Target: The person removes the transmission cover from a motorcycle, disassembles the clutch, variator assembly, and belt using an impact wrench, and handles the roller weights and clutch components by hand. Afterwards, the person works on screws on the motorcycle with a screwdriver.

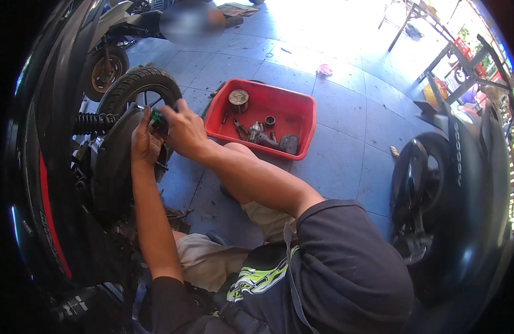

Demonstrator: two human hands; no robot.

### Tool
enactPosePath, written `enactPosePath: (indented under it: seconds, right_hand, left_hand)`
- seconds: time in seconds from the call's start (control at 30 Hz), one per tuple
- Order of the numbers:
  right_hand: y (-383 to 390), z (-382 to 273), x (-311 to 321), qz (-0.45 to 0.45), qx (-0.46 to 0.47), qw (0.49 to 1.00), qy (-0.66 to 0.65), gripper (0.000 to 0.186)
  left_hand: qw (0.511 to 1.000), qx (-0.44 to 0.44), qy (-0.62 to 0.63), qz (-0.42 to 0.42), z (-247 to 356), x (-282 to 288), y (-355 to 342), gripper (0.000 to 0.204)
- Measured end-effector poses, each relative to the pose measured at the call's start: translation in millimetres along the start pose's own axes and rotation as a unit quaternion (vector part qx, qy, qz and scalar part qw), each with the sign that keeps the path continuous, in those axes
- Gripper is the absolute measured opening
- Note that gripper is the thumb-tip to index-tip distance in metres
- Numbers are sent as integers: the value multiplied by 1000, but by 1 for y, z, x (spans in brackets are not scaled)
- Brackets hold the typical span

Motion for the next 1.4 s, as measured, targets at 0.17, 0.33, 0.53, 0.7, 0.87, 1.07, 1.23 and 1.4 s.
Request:
enactPosePath:
  seconds: [0.17,0.33,0.53,0.7,0.87,1.07,1.23,1.4]
  right_hand:
    - [55,45,-69,-134,-542,569,-604,39]
    - [16,46,-36,-144,-333,849,-384,35]
    - [55,43,-72,-118,-555,558,-605,25]
    - [12,45,-28,-128,-307,838,-434,22]
    - [34,36,-39,-215,-424,742,-472,41]
    - [32,33,-34,-157,-391,788,-449,41]
    - [10,17,-11,-109,-219,905,-346,34]
    - [62,34,-53,-150,-547,606,-557,39]
  left_hand:
    - [998,-47,-26,-14,3,-7,-4,23]
    - [999,-39,-1,-15,-3,-5,-8,16]
    - [997,-66,33,2,6,2,-6,16]
    - [999,-47,-18,5,4,-13,9,13]
    - [999,-41,29,-21,10,-20,17,9]
    - [997,-69,3,20,11,-9,15,8]
    - [997,-61,6,40,7,-7,15,8]
    - [993,-119,-10,-1,16,-13,15,11]
Point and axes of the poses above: each hand's wrist, its own y-axis away from the middle knuckle, its own x-axis out of the back of the hand, z = x × y, the point moved 10 cm from there along -y, towards the middle knuckle, and after that the axes turned 2 degrees about z, right-handed, at the moved point
